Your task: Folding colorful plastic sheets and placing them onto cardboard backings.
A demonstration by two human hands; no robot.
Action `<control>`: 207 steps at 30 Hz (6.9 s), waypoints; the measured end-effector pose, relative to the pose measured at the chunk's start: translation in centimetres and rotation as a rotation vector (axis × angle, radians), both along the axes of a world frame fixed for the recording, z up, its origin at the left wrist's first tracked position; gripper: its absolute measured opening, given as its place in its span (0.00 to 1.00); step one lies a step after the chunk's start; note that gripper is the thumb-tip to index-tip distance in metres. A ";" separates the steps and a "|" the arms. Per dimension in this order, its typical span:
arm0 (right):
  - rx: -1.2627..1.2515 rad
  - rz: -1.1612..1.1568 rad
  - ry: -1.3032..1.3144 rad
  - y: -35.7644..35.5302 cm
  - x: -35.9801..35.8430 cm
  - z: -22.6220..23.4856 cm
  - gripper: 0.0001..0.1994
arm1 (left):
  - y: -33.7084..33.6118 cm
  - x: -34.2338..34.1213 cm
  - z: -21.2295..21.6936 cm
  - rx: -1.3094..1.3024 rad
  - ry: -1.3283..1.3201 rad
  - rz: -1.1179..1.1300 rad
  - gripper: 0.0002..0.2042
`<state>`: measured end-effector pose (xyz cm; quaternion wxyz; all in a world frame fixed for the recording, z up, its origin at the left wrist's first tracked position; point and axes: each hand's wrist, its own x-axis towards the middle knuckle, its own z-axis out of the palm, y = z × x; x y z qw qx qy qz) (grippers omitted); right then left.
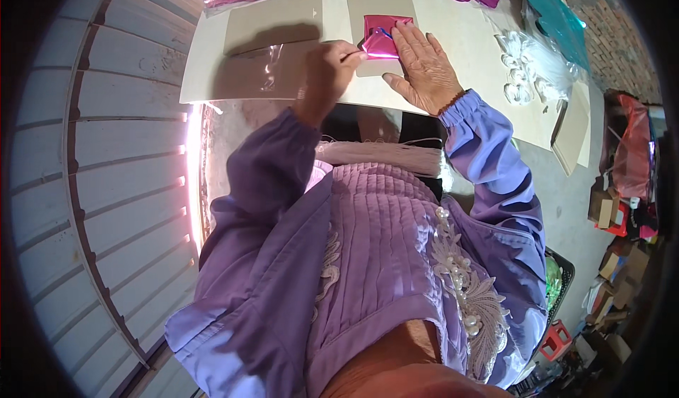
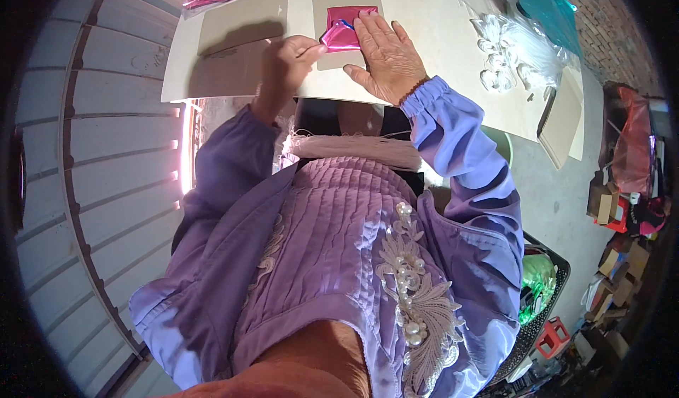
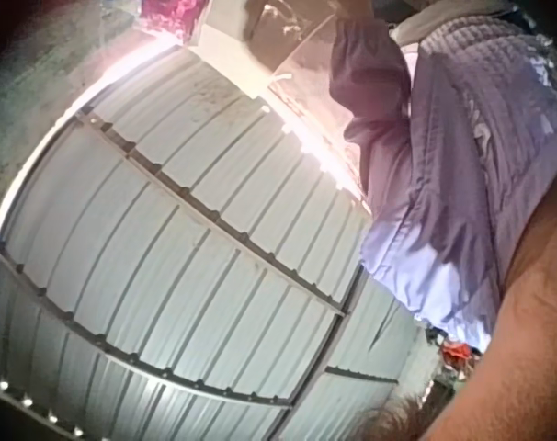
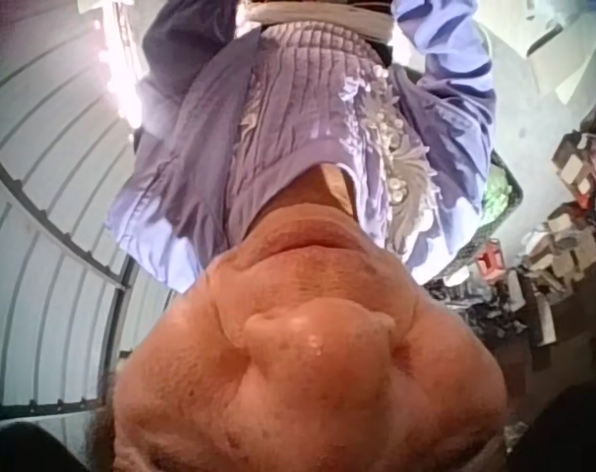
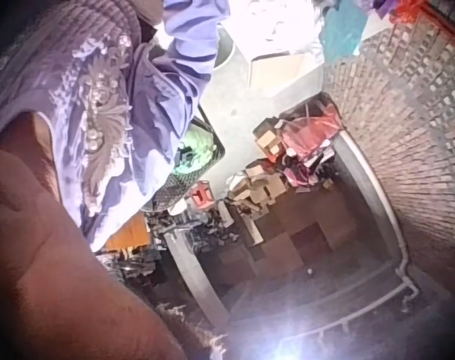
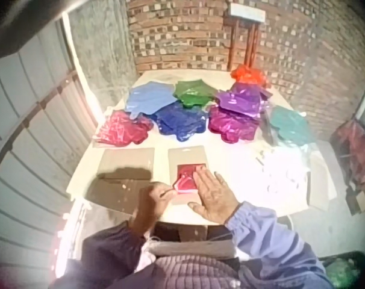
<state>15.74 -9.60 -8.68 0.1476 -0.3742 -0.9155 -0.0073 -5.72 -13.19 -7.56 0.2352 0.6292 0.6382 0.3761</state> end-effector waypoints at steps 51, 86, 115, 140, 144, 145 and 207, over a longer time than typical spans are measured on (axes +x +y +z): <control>0.021 0.032 0.122 0.9 0.4 0.0 0.40 | 7.7 2.6 -1.0 0.435 0.549 -0.113 0.14; -0.748 0.031 0.851 2.2 -2.4 12.7 0.05 | 1.5 -0.9 10.1 0.198 -0.431 -0.449 0.15; -1.116 -0.097 1.019 -2.4 -0.1 10.7 0.11 | -0.5 2.3 7.2 0.074 -0.641 -0.210 0.10; -0.668 -0.021 0.899 -2.1 -2.0 8.9 0.20 | -1.0 4.6 8.6 0.194 -0.280 -0.019 0.18; -0.857 -0.002 1.072 -2.3 -1.9 8.4 0.20 | -0.9 4.8 7.9 0.135 -0.375 -0.018 0.19; -0.894 -0.004 1.090 -2.3 -1.8 8.2 0.20 | -0.9 4.9 7.5 0.116 -0.418 -0.024 0.20; -0.912 0.182 0.329 5.5 6.4 2.0 0.10 | 0.0 -2.5 2.8 -0.102 -0.511 -0.103 0.15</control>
